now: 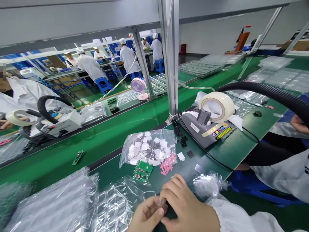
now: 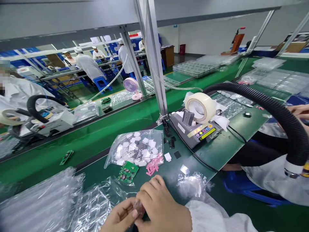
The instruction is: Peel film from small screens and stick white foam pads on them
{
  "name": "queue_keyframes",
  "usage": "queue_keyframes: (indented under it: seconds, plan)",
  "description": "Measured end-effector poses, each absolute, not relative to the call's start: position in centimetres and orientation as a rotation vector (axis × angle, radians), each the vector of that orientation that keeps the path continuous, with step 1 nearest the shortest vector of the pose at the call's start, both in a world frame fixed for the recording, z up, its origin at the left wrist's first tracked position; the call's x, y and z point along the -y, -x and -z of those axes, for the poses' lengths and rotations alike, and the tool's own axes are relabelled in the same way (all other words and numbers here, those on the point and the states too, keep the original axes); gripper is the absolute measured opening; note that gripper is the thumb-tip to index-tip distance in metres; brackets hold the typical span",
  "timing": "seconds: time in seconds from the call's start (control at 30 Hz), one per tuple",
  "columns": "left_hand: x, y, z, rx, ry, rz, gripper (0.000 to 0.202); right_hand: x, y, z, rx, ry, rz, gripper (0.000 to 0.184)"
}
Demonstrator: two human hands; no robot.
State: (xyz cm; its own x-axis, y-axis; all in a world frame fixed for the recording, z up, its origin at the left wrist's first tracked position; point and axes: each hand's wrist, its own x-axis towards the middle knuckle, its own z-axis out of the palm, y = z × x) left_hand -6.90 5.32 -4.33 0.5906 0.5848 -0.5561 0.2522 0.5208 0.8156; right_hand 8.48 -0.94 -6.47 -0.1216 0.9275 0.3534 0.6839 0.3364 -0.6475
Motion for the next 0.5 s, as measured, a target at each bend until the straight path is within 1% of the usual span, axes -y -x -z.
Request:
queue_keyframes:
  seconds: [0.03, 0.1, 0.13, 0.23, 0.27, 0.37, 0.5]
  plan:
    - [-5.3, 6.4, 4.3, -0.937, -1.029, -0.244, 0.032, 1.2, -9.8, 6.5, 1.911, 1.465, -0.454, 0.033]
    - [-5.4, 5.7, 4.2, -0.923, -0.995, -0.269, 0.031, 1.2, -13.0, 7.2, 1.937, 1.637, -0.490, 0.054]
    - [-5.5, 5.4, 4.1, -0.921, -0.976, -0.278, 0.031, 1.0, -14.8, 7.8, 1.879, 1.807, -0.412, 0.055]
    - [-5.5, 4.4, 3.4, -0.912, -0.907, -0.299, 0.033, -0.2, -19.7, 10.2, 1.693, 2.058, -0.291, 0.037]
    - [-5.5, 4.0, 3.1, -0.907, -0.881, -0.298, 0.033, -0.6, -20.8, 11.0, 1.658, 2.095, -0.272, 0.034]
    - [-5.3, 2.5, 2.2, -0.865, -0.855, -0.289, 0.034, -1.8, -22.2, 12.7, 1.611, 2.106, -0.284, 0.028]
    - [-4.9, 0.1, 1.2, -0.779, -0.884, -0.224, 0.036, -2.1, -21.7, 13.3, 1.507, 2.017, -0.378, 0.019]
